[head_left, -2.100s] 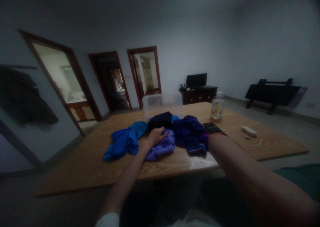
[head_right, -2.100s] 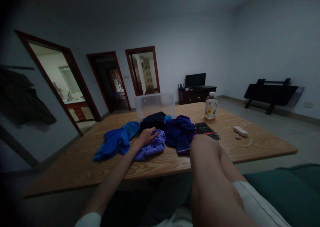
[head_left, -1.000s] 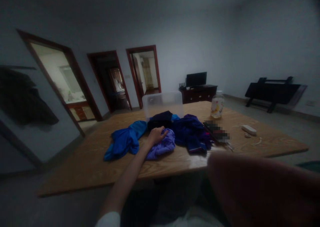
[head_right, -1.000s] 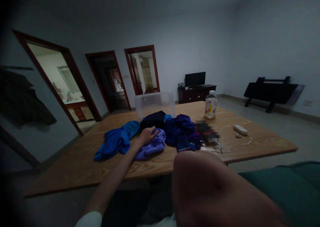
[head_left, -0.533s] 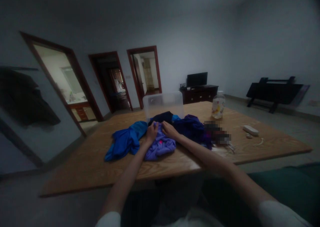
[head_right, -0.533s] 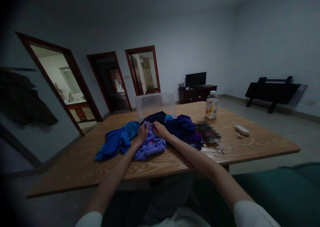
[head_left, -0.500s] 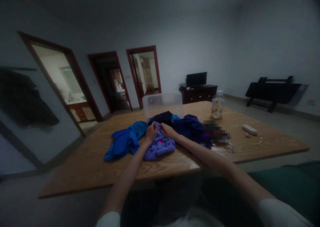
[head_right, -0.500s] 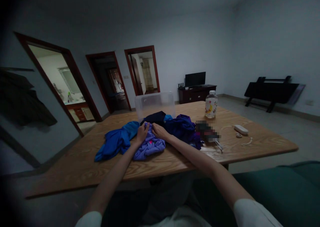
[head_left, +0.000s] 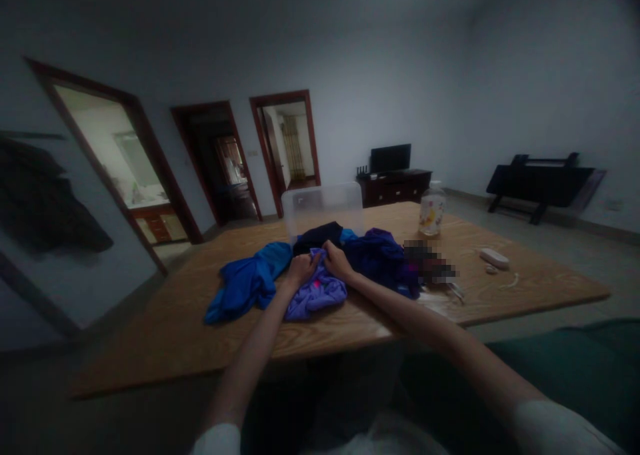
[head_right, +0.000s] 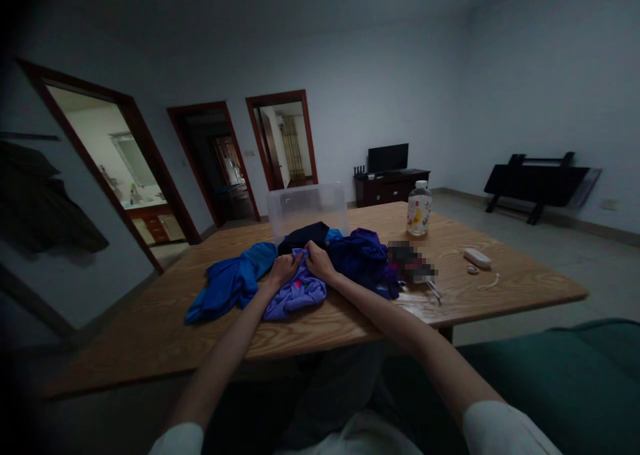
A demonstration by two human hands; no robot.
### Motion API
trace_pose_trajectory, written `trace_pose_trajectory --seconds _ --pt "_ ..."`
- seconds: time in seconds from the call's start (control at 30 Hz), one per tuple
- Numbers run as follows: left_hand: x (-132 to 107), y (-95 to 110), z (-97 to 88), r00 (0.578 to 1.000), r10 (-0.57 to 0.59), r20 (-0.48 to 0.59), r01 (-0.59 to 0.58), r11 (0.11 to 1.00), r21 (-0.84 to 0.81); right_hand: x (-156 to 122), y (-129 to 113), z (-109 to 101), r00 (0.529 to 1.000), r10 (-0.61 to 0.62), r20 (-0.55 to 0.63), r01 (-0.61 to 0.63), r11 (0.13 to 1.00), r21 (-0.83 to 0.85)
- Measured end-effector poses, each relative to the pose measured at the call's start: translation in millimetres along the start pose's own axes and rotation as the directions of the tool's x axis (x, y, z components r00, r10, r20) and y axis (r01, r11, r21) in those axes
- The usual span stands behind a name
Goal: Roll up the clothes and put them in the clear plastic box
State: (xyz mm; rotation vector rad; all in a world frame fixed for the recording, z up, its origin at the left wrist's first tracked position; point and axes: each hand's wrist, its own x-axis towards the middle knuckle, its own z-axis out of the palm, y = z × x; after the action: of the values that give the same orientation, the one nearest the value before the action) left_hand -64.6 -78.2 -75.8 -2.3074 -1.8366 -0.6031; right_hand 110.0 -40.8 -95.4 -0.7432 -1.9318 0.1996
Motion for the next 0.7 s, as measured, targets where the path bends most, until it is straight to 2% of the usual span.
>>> trace_pose_trajectory --seconds 0.13,0.3,0.53,0.7 --pt "-0.4 1.3 -0.6 0.998 -0.006 -0.063 0.006 1.0 -0.002 -1.0 -3.2 -3.6 0.998 -0.031 0.058 0.03 0.999 0.028" --pt "-2.7 1.6 -3.9 0.996 0.011 -0.085 -0.016 0.998 -0.054 -1.7 -7.0 -5.7 0.991 -0.11 0.082 0.112 0.994 -0.014" --pt "-4.6 1.8 -6.3 0.997 0.021 -0.077 -0.026 0.998 -0.062 -1.8 -7.1 -5.3 0.987 -0.129 0.096 0.132 0.991 -0.02" --pt "-4.0 -0.4 -7.3 0.999 0.039 -0.018 -0.039 0.999 0.001 -2.5 -8.0 -5.6 0.98 -0.155 0.124 0.16 0.987 -0.032"
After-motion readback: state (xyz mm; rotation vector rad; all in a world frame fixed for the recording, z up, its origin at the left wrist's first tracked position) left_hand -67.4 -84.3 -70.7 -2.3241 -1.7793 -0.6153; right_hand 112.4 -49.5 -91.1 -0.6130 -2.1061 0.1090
